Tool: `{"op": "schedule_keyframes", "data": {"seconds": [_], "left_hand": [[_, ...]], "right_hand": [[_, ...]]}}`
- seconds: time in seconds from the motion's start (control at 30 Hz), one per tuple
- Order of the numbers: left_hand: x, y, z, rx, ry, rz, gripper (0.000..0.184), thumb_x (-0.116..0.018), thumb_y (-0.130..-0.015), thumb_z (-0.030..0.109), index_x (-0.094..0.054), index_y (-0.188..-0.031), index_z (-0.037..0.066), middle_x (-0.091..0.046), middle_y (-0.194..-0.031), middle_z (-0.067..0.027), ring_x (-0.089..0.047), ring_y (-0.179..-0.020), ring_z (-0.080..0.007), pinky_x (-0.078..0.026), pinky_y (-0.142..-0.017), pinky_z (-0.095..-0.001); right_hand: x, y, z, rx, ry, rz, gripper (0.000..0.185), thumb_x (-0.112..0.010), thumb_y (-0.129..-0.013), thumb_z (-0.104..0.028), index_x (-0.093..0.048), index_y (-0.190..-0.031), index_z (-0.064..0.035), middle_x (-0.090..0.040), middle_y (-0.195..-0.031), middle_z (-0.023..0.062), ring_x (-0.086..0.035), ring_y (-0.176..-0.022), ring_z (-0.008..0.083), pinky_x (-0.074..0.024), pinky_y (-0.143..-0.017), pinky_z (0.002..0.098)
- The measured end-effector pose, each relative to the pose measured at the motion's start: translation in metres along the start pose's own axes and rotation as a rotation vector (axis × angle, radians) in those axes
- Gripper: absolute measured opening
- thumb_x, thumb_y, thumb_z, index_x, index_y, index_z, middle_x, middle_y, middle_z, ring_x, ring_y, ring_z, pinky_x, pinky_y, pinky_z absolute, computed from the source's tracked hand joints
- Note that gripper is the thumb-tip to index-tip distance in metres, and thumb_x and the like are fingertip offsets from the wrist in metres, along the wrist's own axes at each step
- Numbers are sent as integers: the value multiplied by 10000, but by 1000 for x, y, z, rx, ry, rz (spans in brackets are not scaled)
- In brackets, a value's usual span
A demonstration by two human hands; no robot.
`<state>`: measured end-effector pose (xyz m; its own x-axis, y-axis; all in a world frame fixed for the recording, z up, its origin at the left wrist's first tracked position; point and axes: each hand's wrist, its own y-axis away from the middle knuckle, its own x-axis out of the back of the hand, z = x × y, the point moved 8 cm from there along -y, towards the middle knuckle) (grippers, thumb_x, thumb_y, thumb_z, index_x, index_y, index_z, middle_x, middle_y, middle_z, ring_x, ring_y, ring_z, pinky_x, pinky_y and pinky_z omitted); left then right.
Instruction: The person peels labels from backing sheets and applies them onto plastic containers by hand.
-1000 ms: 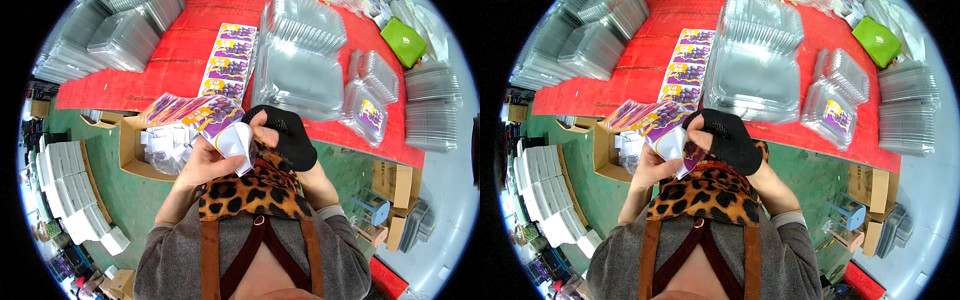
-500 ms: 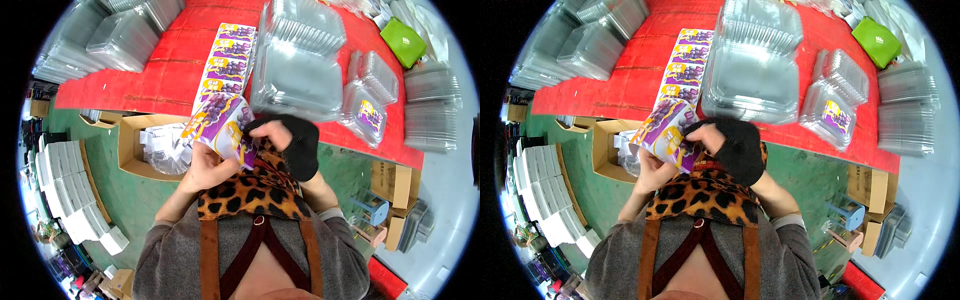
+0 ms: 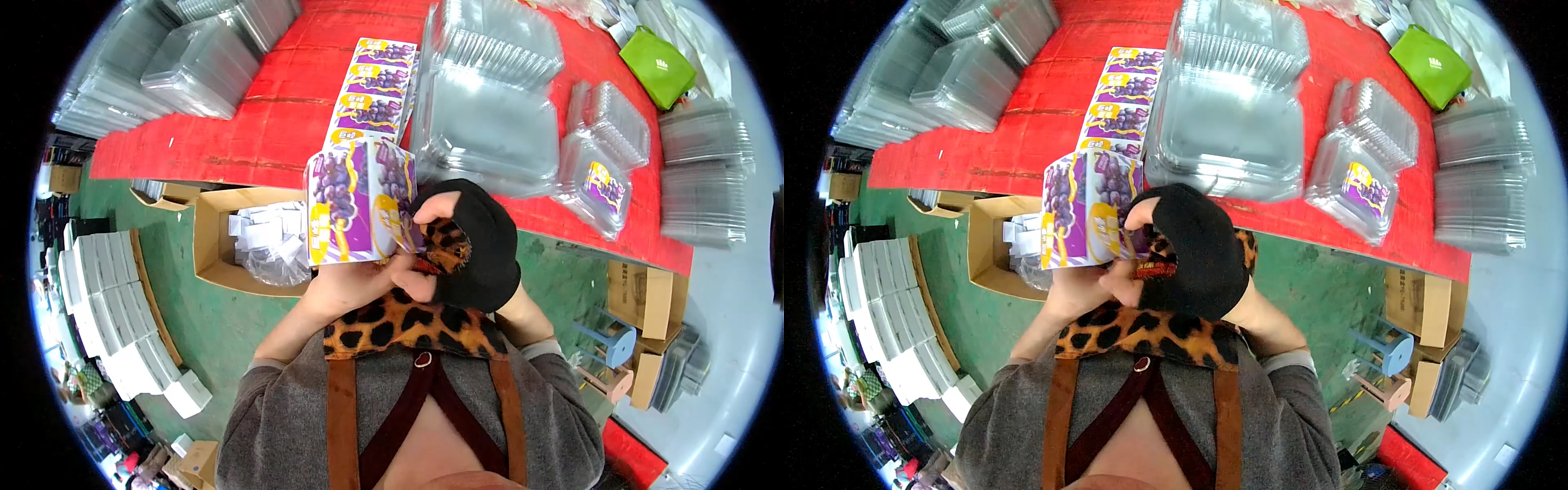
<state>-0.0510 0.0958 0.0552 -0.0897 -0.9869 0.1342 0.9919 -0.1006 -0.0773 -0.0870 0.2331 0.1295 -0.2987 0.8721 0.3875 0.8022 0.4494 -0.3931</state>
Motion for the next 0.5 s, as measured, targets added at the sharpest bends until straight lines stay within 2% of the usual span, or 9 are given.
{"op": "schedule_keyframes", "data": {"seconds": [0.07,0.1,0.13,0.2,0.27,0.3,0.4,0.43,0.5], "left_hand": [[-5,0,16,-193,-310,-124,504,-758,-756,27,-550,-1213,-1,-641,-1106,-118,-646,-1028,-224,-529,-848,-362],[-6,-1,20,-213,-411,-127,510,-766,-750,42,-550,-1209,0,-642,-1104,-126,-651,-1024,-236,-530,-841,-368],[-6,-2,22,-232,-514,-128,516,-774,-744,56,-551,-1206,2,-642,-1103,-135,-655,-1021,-248,-532,-834,-373],[-3,-4,23,-226,-452,-63,419,-749,-761,92,-595,-1142,12,-651,-1042,-136,-661,-961,-271,-525,-800,-377],[0,-8,34,-267,-424,-21,295,-719,-785,134,-648,-1051,28,-653,-954,-121,-655,-860,-309,-515,-742,-406],[0,-10,41,-325,-436,-17,332,-681,-813,74,-617,-1132,11,-655,-1004,-121,-668,-881,-264,-527,-770,-384],[4,-4,16,-117,13,-25,398,-645,-836,8,-569,-1226,-15,-649,-1071,-115,-657,-938,-202,-526,-818,-356],[4,1,8,37,144,-25,438,-613,-839,-50,-541,-1271,-35,-631,-1138,-113,-628,-1002,-172,-511,-872,-337],[9,2,-1,35,196,-14,457,-621,-830,-49,-538,-1279,-36,-629,-1163,-112,-626,-1024,-175,-499,-903,-337]], "right_hand": [[-2,-4,5,-36,85,-20,482,-901,-589,-259,-586,-890,-53,-622,-899,121,-637,-740,277,-513,-652,357],[-2,-6,6,20,109,-2,400,-876,-635,-231,-573,-827,-55,-608,-814,117,-625,-679,256,-502,-613,343],[-3,-4,12,-13,113,4,372,-865,-653,-219,-576,-817,-50,-605,-790,120,-622,-674,257,-499,-612,342],[-3,-2,20,-77,119,11,319,-842,-689,-194,-584,-796,-39,-598,-741,125,-617,-663,260,-492,-609,340],[-1,-2,23,-193,-19,-28,233,-777,-726,-133,-577,-770,-23,-589,-735,85,-592,-685,188,-469,-624,316],[0,-1,26,-252,-87,-45,193,-744,-745,-103,-573,-758,-15,-584,-732,64,-579,-696,152,-458,-631,303],[0,3,47,-297,-324,-148,143,-704,-768,-83,-596,-807,2,-592,-709,72,-572,-673,137,-461,-621,300],[-1,5,52,-376,-417,-164,98,-654,-777,-63,-592,-806,8,-578,-711,25,-542,-702,93,-445,-627,277],[-2,8,59,-425,-529,-147,111,-654,-767,-84,-587,-790,1,-574,-716,11,-533,-700,92,-429,-623,265]]}}
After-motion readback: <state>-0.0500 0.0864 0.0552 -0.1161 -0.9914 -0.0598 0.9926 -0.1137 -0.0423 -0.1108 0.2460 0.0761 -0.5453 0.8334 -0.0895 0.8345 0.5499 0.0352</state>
